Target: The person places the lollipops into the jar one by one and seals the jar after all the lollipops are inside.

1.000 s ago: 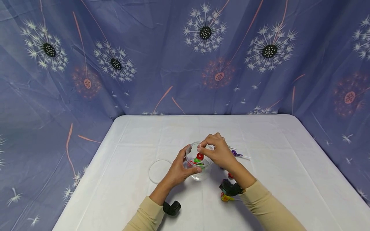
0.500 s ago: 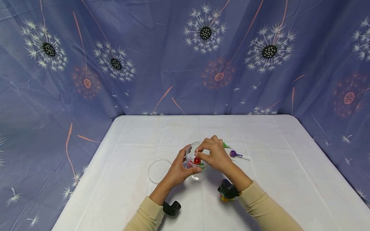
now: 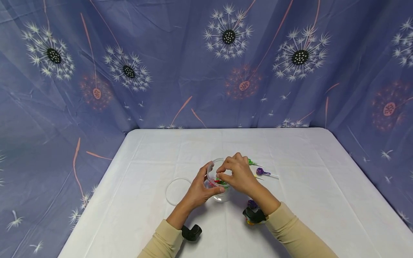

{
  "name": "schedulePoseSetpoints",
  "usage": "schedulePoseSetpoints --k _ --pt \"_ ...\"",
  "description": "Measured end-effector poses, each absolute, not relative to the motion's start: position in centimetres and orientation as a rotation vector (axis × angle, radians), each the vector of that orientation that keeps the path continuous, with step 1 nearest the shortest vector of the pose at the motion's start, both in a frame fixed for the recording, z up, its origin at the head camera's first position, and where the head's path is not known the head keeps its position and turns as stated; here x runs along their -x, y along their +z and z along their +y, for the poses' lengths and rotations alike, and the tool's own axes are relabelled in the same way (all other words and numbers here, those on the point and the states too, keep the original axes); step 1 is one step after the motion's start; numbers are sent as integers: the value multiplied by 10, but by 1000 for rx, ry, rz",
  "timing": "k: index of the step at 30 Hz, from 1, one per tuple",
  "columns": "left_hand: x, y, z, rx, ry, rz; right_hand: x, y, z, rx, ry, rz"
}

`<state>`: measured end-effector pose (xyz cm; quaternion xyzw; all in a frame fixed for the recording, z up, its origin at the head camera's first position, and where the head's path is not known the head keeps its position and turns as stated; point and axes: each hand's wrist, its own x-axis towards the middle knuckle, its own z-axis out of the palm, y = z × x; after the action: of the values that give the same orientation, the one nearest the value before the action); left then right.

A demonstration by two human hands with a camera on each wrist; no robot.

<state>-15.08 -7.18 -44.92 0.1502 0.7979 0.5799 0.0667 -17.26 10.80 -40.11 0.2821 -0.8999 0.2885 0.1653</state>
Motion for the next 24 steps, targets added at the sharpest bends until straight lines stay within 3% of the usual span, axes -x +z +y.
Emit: schedulePoseSetpoints --k 24 --pt "151 -451 -69 -454 1763 2441 155 -381 164 -584 1020 -2519"
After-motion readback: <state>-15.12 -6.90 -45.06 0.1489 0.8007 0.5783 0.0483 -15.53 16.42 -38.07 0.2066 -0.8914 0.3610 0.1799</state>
